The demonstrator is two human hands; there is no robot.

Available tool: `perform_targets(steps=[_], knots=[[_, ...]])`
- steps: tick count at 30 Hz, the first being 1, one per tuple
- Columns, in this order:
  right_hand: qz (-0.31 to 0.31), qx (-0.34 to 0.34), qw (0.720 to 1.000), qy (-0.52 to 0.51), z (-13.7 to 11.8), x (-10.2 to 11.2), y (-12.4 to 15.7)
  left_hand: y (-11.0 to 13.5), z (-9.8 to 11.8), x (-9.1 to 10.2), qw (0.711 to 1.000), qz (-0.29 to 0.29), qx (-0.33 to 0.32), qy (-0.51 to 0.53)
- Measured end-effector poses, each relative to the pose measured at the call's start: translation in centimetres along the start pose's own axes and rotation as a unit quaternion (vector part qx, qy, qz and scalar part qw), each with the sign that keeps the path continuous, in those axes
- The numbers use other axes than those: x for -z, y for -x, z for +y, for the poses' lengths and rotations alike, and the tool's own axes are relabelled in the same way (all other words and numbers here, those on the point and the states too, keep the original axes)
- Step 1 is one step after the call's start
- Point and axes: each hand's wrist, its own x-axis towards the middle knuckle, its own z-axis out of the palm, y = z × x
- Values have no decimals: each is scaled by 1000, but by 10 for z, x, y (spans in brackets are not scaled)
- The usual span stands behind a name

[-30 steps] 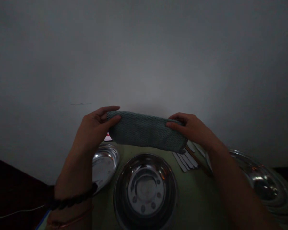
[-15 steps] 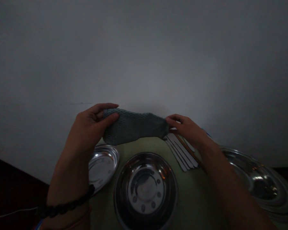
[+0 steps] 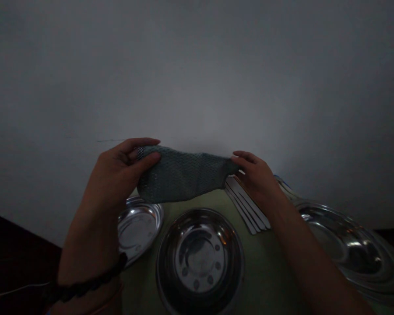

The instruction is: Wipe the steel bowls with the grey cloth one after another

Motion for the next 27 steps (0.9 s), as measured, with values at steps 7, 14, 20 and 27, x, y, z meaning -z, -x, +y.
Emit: perform_targets(steps=[7, 14, 20, 27], knots=[[40, 30, 998, -26, 1, 1, -3, -1, -2, 1, 1000, 2, -1, 27], [17, 115, 979, 170, 0, 8, -3, -3, -4, 3, 1000, 3, -1, -6], [27, 215, 931, 293, -15, 10, 3, -4, -3, 8, 998, 8, 10, -68], [56, 262, 937, 224, -24, 7, 8, -4, -1, 10, 986, -7, 8, -167]])
